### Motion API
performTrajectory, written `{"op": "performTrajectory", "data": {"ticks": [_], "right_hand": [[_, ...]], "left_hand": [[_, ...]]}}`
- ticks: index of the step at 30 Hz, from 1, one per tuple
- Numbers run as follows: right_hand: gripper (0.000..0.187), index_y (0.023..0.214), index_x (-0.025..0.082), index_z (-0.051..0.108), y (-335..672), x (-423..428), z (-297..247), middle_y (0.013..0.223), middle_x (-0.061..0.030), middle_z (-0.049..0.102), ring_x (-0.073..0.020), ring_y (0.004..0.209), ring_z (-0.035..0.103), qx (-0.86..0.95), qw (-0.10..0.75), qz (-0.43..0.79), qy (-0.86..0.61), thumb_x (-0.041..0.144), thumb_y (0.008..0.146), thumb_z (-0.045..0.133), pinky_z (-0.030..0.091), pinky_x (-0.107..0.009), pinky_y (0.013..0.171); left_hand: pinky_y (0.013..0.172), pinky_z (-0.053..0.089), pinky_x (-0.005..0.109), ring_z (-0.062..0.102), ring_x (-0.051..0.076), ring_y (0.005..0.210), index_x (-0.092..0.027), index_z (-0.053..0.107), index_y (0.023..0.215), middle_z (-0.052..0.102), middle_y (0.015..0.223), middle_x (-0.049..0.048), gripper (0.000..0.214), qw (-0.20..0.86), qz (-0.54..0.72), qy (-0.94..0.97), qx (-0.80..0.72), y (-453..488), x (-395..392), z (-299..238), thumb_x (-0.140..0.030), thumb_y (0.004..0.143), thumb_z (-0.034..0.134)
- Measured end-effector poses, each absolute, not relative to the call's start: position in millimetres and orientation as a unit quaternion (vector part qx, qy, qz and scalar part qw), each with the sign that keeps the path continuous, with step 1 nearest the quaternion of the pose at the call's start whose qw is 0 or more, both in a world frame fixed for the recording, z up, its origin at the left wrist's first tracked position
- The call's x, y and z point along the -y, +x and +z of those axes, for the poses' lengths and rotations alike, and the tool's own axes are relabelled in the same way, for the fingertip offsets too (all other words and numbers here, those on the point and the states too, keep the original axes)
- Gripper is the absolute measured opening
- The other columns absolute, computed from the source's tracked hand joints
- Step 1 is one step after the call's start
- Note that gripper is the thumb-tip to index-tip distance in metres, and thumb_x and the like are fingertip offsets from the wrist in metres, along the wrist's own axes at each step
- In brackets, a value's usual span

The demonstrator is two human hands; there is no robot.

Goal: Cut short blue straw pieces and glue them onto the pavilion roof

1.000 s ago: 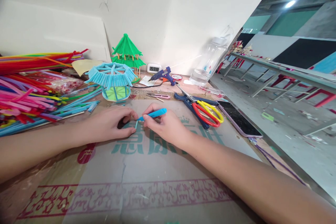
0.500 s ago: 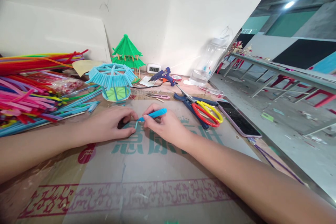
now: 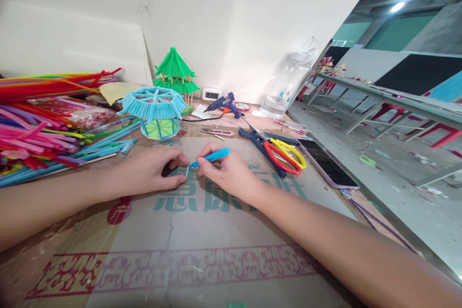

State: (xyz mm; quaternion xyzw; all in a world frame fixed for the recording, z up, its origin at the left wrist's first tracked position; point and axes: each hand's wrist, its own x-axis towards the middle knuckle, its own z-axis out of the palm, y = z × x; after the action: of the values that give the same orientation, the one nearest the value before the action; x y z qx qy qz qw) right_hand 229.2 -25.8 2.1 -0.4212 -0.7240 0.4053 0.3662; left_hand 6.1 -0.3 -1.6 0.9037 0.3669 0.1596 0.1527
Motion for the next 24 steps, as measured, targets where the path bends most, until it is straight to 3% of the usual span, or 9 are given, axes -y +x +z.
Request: {"op": "performTrajectory", "data": {"ticks": [7, 24], "right_hand": [[0.010, 0.086, 0.021, 0.056, 228.9, 25.5, 2.3, 0.074, -0.0014, 0.067, -0.0159, 0.067, 0.066, 0.723, 0.373, 0.403, -0.418, 0.031, 0.089, 0.060, 0.050, -0.028, 0.062], [0.011, 0.085, 0.021, 0.056, 229.3, 28.4, 5.2, 0.071, -0.0001, 0.067, -0.0147, 0.065, 0.065, 0.726, 0.354, 0.412, -0.422, 0.031, 0.090, 0.059, 0.050, -0.027, 0.060]], "left_hand": [[0.061, 0.033, 0.029, 0.054, 0.018, 0.070, -0.019, 0.059, 0.089, 0.056, 0.074, -0.0009, 0.024, 0.142, 0.160, 0.908, -0.360, 5.7, 0.2, -0.4, -0.042, 0.085, 0.063], [0.062, 0.035, 0.030, 0.055, 0.018, 0.071, -0.020, 0.061, 0.095, 0.059, 0.077, 0.0001, 0.026, 0.144, 0.154, 0.906, -0.367, 6.1, 0.3, -0.4, -0.044, 0.086, 0.061]]}}
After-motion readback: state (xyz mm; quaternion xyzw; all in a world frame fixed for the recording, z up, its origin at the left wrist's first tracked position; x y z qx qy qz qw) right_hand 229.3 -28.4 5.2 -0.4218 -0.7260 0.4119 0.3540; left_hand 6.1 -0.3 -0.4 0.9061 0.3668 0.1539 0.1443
